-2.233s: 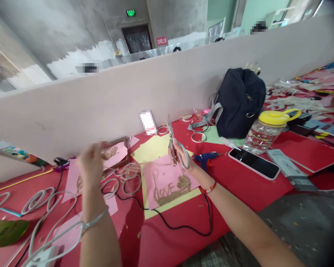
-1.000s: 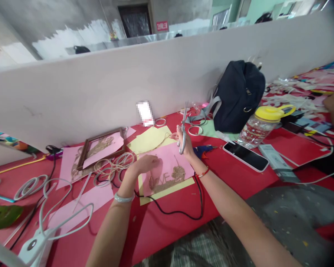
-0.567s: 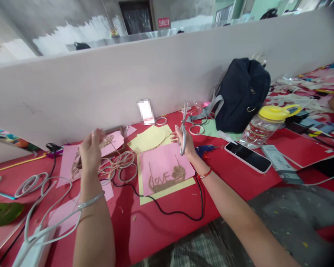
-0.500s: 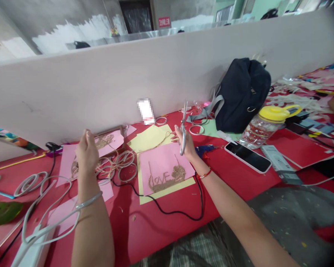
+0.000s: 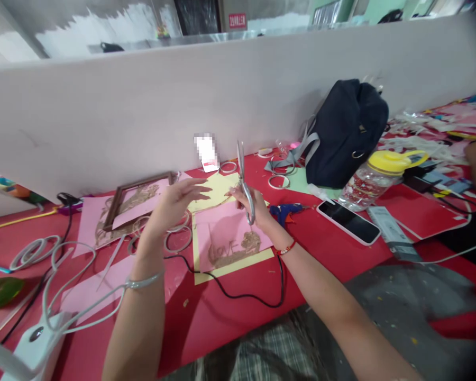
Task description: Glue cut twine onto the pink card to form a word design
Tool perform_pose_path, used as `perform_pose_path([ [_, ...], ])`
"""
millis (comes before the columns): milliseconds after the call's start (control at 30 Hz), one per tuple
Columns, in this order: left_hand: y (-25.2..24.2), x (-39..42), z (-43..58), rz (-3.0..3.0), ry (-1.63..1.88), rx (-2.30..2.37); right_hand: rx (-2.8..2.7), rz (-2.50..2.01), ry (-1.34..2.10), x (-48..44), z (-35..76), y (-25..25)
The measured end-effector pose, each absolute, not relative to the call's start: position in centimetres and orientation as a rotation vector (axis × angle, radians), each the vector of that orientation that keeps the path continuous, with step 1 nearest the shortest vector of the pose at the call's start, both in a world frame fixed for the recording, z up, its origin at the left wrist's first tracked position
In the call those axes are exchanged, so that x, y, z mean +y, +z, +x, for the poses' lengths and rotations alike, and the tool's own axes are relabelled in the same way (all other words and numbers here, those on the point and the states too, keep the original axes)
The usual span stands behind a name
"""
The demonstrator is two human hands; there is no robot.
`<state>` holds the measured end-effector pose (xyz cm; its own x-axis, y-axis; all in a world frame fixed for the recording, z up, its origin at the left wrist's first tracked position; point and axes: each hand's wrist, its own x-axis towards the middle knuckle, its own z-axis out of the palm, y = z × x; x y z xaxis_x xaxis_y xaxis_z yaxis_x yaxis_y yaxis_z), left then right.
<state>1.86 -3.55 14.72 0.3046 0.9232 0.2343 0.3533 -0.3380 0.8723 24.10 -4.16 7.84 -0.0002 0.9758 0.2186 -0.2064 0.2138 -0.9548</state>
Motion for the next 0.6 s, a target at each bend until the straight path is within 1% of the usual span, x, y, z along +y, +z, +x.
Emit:
perform_pose_path([
  [200, 12.8, -4.2, 5.9, 1.936, 0.633, 1.102, -1.178, -0.83, 1.289, -4.3, 23.3, 7.4],
  [367, 12.6, -4.6, 6.3, 1.957, 0.515, 1.082, -1.132, -0.81, 1.495, -4.2, 22.4, 6.8],
  [600, 13.4, -4.5, 5.8, 1.917, 0.494, 1.06, -1.1, -0.847, 1.345, -4.1, 22.5, 6.6],
])
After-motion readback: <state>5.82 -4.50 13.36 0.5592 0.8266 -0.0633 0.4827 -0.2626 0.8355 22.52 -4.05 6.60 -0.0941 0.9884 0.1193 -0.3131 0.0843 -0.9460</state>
